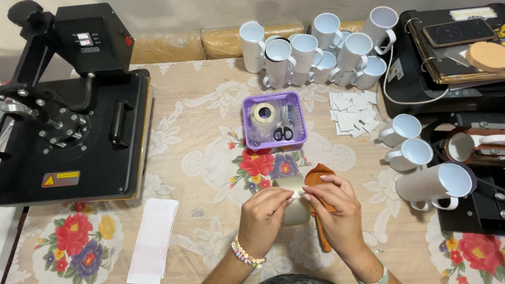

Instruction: The person handles a roll of tape, peeling and folding the edge. They then place a white sheet onto a heat press machine, cover it with a brown sheet, and operate the press by lowering the handle. Finally, they open the press and remove the sheets.

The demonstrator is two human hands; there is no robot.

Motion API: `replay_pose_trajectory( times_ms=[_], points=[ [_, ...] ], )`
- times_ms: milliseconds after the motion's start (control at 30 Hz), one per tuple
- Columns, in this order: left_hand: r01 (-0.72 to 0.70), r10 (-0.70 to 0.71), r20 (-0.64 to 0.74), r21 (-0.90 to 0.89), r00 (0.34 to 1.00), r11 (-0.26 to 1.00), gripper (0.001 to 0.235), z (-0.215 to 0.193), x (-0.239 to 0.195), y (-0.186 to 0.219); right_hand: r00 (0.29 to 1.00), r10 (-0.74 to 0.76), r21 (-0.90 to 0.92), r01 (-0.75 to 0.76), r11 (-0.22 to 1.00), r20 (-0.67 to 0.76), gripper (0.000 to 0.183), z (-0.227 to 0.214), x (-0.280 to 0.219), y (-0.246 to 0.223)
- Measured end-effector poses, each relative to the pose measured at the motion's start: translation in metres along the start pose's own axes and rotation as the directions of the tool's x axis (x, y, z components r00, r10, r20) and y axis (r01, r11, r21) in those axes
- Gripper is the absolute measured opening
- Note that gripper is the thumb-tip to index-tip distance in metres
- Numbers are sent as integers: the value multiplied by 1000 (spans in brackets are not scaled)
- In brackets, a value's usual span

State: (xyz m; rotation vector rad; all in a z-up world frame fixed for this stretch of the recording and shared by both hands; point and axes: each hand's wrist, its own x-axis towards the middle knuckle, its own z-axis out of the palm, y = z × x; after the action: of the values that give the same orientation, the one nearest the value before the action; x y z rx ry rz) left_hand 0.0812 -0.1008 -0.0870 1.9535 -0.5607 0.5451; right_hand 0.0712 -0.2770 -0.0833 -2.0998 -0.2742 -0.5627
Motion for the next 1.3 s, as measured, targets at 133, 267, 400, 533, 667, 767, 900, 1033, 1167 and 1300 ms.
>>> replay_pose_trajectory(
  times_ms=[133,267,400,533,667,767,900,1033,1167,1300],
  points=[
    [77,-77,-8,44,997,996,15,-1,-4,5,997,49,-36,-47,998,52,10,2,-3,1],
    [90,-90,-15,59,996,994,12,-3,-6,8,994,-2,-70,10,998,108,13,1,0,-9],
    [123,-125,14,91,992,988,10,-8,-7,14,982,-29,-116,51,992,185,17,-3,0,-17],
    [107,-109,20,80,994,991,11,-11,-5,19,973,-51,-166,89,982,224,14,-4,-2,-19],
    [100,-105,30,129,994,987,7,-13,-3,23,975,-51,-189,93,977,216,13,-1,-4,-18],
    [154,-155,-8,174,988,973,9,-11,-3,28,979,-59,-224,104,969,197,14,1,-6,-18],
    [166,-170,1,198,985,966,9,-9,-5,32,980,-105,-234,143,962,166,12,3,-5,-23],
    [33,-48,68,206,997,978,12,-8,-6,22,975,-158,-226,192,955,158,12,1,-2,-27],
    [-3,-17,78,247,997,969,17,-5,-10,18,972,-172,-280,212,936,160,12,3,-6,-18],
    [-51,28,90,258,996,965,12,-2,-14,12,968,-181,-255,222,941,174,10,0,-7,-13]
  ],
)
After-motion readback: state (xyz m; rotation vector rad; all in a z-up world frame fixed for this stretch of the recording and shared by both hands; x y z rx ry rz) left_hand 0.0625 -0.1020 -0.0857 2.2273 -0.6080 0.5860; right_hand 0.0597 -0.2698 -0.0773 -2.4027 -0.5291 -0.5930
